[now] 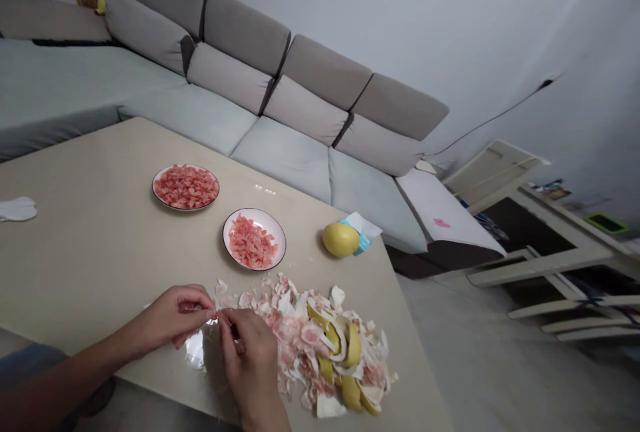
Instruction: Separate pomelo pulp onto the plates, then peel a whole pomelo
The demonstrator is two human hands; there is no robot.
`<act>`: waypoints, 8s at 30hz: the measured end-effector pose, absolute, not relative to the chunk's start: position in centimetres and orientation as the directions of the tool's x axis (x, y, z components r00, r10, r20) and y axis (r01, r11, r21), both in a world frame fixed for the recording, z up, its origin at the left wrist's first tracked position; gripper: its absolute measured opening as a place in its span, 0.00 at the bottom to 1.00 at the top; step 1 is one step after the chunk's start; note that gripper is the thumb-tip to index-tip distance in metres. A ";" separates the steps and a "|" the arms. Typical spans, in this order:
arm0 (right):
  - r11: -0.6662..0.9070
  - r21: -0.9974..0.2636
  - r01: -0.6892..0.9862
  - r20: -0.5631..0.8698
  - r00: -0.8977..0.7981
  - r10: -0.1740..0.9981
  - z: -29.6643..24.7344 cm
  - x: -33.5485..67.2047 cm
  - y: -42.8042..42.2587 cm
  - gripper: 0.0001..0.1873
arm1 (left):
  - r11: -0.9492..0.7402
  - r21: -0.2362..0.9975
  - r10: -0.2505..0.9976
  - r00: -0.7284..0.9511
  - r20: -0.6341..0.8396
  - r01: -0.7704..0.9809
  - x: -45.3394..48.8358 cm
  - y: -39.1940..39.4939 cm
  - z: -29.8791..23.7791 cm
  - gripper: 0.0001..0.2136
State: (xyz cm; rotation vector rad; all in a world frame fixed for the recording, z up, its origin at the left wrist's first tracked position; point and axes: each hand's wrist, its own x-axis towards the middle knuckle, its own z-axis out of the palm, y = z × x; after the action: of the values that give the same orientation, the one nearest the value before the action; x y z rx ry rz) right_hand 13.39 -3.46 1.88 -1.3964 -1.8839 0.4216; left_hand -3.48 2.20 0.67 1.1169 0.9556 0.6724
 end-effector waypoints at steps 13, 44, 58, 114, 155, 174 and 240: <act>0.227 -0.476 0.850 0.411 -0.013 0.912 0.6 18.8 9.3 0.14 | 0.641 0.717 0.730 0.505 -0.460 -0.273 -2.9 2.6 -0.7 0.19; 0.367 -0.718 0.592 0.345 -0.156 0.926 1.8 14.9 -2.0 0.08 | -0.009 0.997 0.848 0.530 -0.030 0.071 -3.4 1.5 0.5 0.26; 0.379 -0.723 0.578 0.303 -0.228 0.925 4.6 16.2 -4.2 0.16 | -0.334 0.934 0.788 0.581 0.203 0.126 -3.6 1.1 1.1 0.07; 0.134 -0.939 0.316 0.153 0.035 0.988 1.7 13.7 -4.0 0.17 | 0.349 0.920 0.807 0.557 -0.197 -0.180 -2.9 1.8 0.5 0.17; 0.041 -0.787 -0.616 -0.251 0.380 0.891 -1.1 9.0 -3.0 0.15 | 0.544 0.813 0.651 0.716 -0.252 -0.209 -3.9 2.3 1.1 0.16; -0.001 -0.998 -0.055 -0.013 0.226 0.974 -0.3 10.9 -3.8 0.14 | 0.502 0.857 0.665 0.685 -0.297 -0.116 -4.1 2.1 0.7 0.19; -0.239 -0.861 -0.450 -0.264 -0.008 0.965 0.5 12.5 -2.8 0.13 | 0.463 0.868 0.746 0.608 -0.272 -0.179 -4.1 2.6 0.5 0.17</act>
State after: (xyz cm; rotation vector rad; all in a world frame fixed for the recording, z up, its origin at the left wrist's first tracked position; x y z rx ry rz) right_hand 12.54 -2.76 0.52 -1.0580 -0.6847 1.5380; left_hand -4.13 2.61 0.54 0.9205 0.7138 0.6319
